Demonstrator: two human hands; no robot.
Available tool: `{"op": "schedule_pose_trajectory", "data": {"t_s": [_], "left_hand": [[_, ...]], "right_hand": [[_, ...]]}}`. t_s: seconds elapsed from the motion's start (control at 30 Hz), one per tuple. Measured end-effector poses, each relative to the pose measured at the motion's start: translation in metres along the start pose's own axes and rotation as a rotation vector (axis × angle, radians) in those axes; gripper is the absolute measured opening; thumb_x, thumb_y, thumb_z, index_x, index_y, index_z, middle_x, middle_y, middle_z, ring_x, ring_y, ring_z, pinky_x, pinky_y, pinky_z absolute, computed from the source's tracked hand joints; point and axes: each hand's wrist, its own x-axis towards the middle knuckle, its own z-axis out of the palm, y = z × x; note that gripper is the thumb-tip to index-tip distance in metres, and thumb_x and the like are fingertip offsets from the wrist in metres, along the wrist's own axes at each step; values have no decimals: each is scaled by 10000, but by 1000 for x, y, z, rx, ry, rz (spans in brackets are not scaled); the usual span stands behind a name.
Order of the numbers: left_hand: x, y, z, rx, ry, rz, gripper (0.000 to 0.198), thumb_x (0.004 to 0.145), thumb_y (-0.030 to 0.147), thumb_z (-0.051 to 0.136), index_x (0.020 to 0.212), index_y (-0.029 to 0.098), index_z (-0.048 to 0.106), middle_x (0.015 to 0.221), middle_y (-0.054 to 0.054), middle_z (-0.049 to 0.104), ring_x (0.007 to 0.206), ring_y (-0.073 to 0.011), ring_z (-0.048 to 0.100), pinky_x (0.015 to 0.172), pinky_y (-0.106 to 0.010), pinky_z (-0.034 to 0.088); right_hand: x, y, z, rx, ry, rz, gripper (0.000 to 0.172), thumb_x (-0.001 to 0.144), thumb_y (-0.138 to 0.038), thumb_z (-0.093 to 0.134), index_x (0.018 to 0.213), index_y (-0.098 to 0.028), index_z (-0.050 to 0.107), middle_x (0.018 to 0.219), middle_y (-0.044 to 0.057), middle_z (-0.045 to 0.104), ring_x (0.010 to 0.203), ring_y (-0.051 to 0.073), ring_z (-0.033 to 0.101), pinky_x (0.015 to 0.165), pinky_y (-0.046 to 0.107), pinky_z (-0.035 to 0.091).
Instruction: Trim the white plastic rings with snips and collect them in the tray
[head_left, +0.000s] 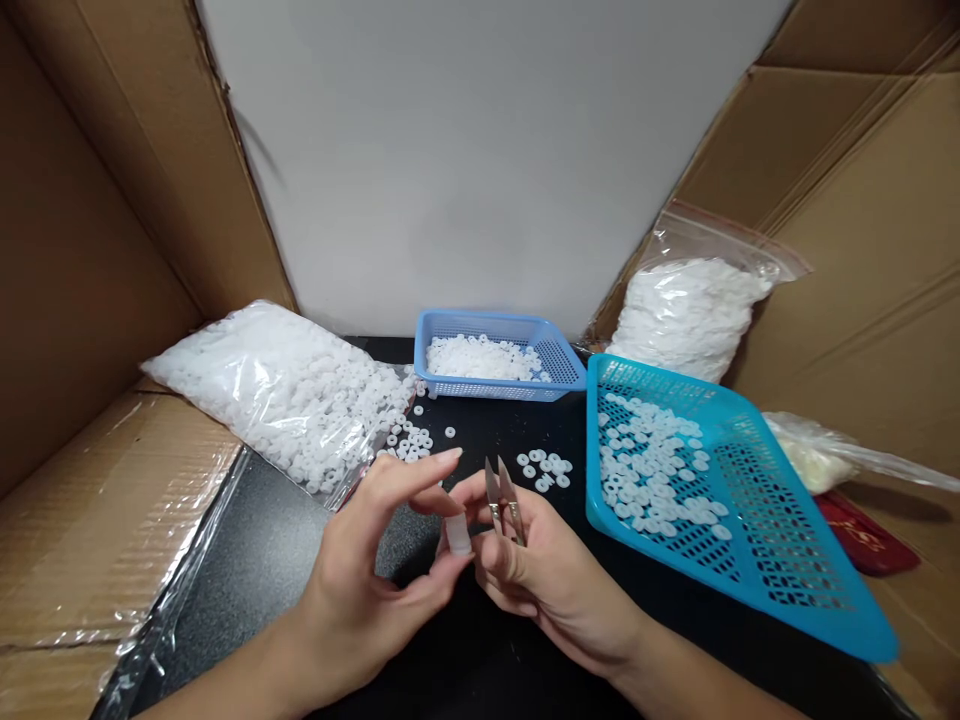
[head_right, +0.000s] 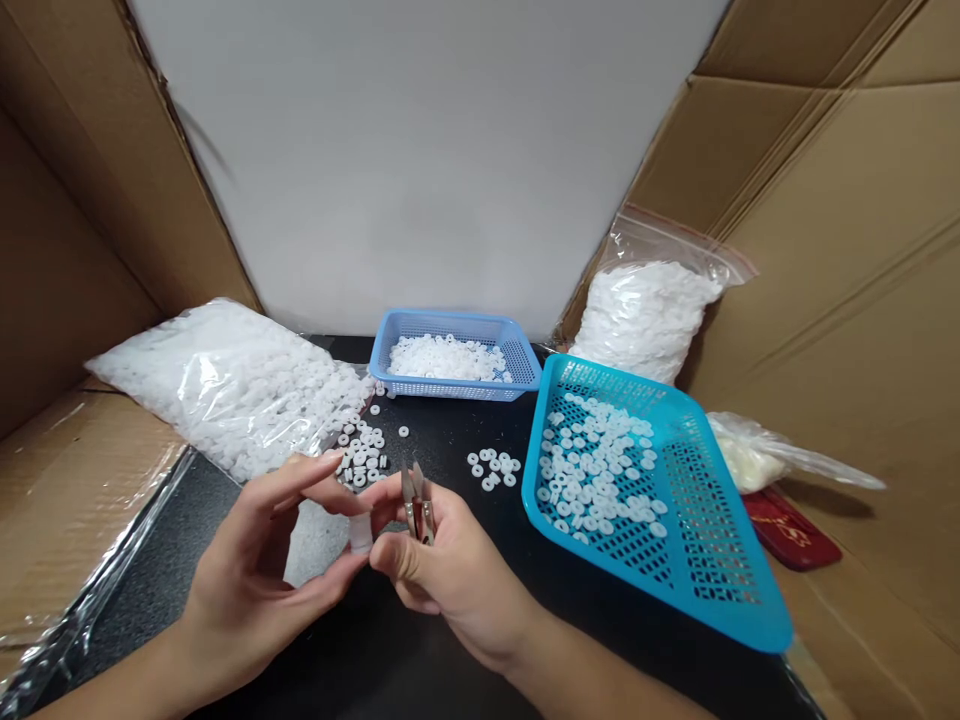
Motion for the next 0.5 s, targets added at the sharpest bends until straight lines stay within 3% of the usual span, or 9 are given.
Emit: {"op": "schedule_pose_trajectory", "data": {"t_s": [0.1,0.2,0.33,0.43,0.5], "left_hand": [[-2,-4,2,105,-45,143,816,841,-45,674,1519,365,481,977,-30,734,815,-198,661,753,-337,537],[-4,-5,4,43,-49,92,801,850,-20,711,1507,389,506,975,-22,740,823,-190,678,763,-317,555],[1,-3,3,-389,66,-357,743,772,212,894,1421,392,578,1061,-16,687,908,-189,685,851,-322,571],[7,-3,1,-738,-22,-703,699,787,282,890,1409,328,574,1021,-39,703,846,-182,713,774,-306,558],[9,-3,0,-856,-107,-841,767,758,271,913,1434,287,551,933,-35,742,775,-169,716,781,-313,536]], "right_hand": [[1,1,3,-69,71,-65,506,638,-503,956,900,-175,675,697,-43,591,479,30,336,429,186,231],[3,-2,3,-191,167,-169,410,648,-473,954,764,-174,699,684,-19,639,586,96,518,565,228,431],[2,-9,-5,-449,208,-356,230,758,-402,895,784,-206,776,754,35,748,696,189,678,660,304,531],[-1,-13,-12,-632,62,-523,90,906,-291,766,848,-237,810,790,50,786,688,196,727,632,307,555],[-3,-14,-15,-740,-47,-611,127,961,-233,697,935,-247,820,796,48,799,713,191,751,655,303,574]]}}
